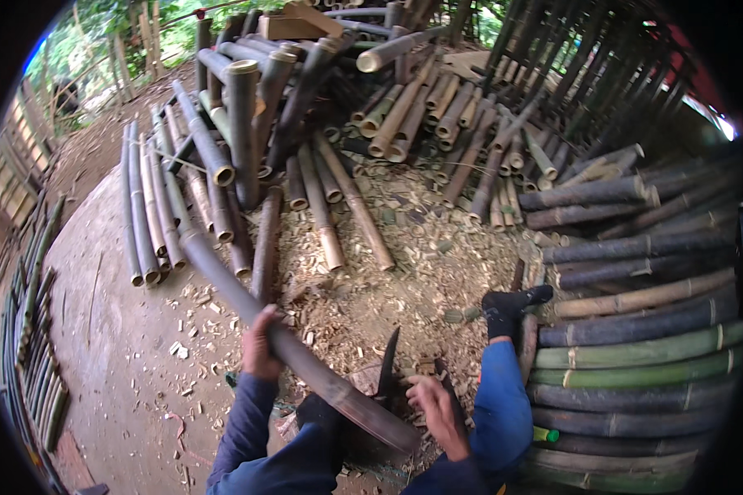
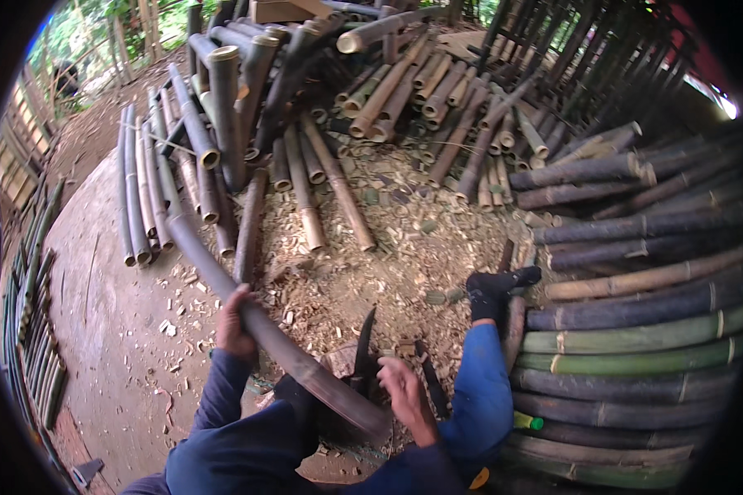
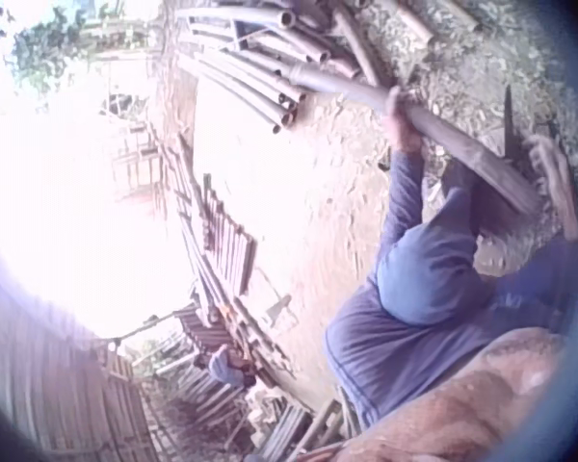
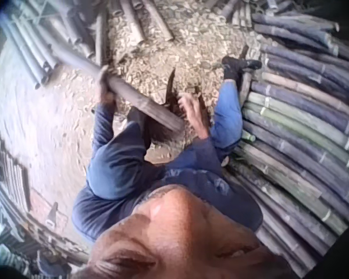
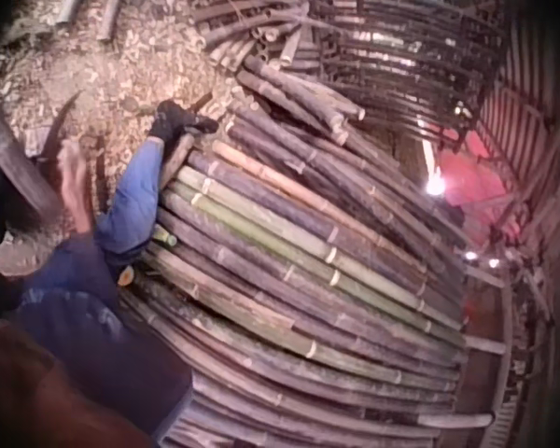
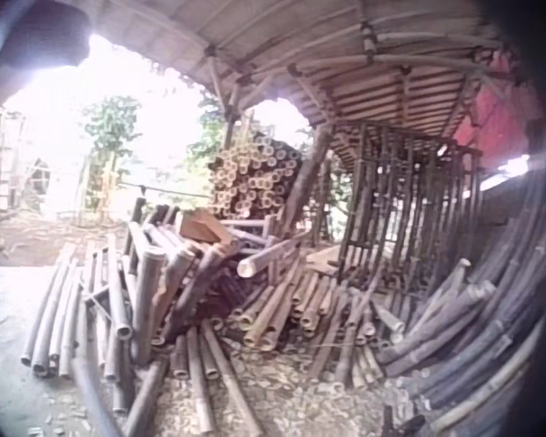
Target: The person sits on the ground and uses a knife to sharpen the end of a bamboo pole. They repeatedly rotate the pole and shave its tip, then place the finished piece aside and pick up another pole to repeat the process.
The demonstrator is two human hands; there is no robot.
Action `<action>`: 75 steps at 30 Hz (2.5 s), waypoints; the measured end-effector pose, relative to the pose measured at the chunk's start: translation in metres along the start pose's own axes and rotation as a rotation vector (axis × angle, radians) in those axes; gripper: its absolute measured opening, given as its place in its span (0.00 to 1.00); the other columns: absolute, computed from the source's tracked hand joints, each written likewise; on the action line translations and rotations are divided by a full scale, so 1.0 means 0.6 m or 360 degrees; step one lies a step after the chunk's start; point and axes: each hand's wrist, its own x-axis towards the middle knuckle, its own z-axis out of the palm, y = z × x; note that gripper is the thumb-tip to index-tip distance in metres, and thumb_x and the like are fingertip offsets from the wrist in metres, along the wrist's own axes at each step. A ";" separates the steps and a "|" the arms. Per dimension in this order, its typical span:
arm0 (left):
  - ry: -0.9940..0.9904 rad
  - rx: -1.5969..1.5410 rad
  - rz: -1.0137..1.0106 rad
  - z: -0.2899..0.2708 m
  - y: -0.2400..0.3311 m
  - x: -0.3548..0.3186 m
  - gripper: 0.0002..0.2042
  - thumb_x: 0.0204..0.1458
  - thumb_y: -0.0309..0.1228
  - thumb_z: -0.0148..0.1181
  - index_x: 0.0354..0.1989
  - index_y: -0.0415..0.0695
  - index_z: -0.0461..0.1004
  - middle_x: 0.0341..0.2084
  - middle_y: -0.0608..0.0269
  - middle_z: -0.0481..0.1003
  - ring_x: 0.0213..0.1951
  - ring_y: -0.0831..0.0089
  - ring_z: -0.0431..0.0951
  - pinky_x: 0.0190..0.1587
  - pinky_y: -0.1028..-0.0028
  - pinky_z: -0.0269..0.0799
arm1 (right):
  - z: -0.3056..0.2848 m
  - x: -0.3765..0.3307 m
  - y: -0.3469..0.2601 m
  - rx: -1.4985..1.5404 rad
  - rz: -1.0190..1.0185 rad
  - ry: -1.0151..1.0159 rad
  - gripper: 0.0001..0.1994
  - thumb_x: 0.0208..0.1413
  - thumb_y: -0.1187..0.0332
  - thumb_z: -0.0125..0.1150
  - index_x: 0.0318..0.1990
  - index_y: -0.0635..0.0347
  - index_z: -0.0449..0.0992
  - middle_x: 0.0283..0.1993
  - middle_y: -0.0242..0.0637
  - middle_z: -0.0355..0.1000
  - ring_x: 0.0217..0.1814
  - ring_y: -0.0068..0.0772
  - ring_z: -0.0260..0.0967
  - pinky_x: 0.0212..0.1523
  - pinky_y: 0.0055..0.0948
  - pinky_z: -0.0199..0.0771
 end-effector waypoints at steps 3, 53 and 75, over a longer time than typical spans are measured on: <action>0.0102 -0.0129 0.0317 -0.055 0.044 -0.015 0.18 0.56 0.41 0.72 0.46 0.46 0.74 0.32 0.62 0.76 0.33 0.66 0.80 0.38 0.63 0.81 | 0.011 0.009 0.105 -0.0796 0.0375 0.0148 0.21 0.66 0.53 0.63 0.50 0.66 0.76 0.38 0.37 0.77 0.37 0.32 0.75 0.44 0.33 0.76; 0.0411 0.0298 0.1173 -0.075 0.084 -0.057 0.15 0.52 0.25 0.74 0.44 0.36 0.77 0.31 0.57 0.79 0.33 0.68 0.81 0.40 0.65 0.82 | 0.141 -0.021 0.036 -0.1270 0.0138 -0.0083 0.15 0.69 0.58 0.58 0.47 0.62 0.66 0.38 0.59 0.78 0.36 0.68 0.77 0.32 0.59 0.76; -0.0146 0.0294 0.1202 -0.058 0.086 -0.074 0.25 0.51 0.20 0.71 0.56 0.36 0.67 0.43 0.56 0.77 0.41 0.65 0.81 0.48 0.63 0.80 | 0.124 -0.044 0.026 -0.0622 -0.0225 0.0127 0.18 0.66 0.65 0.61 0.57 0.65 0.67 0.39 0.59 0.79 0.37 0.65 0.80 0.34 0.51 0.79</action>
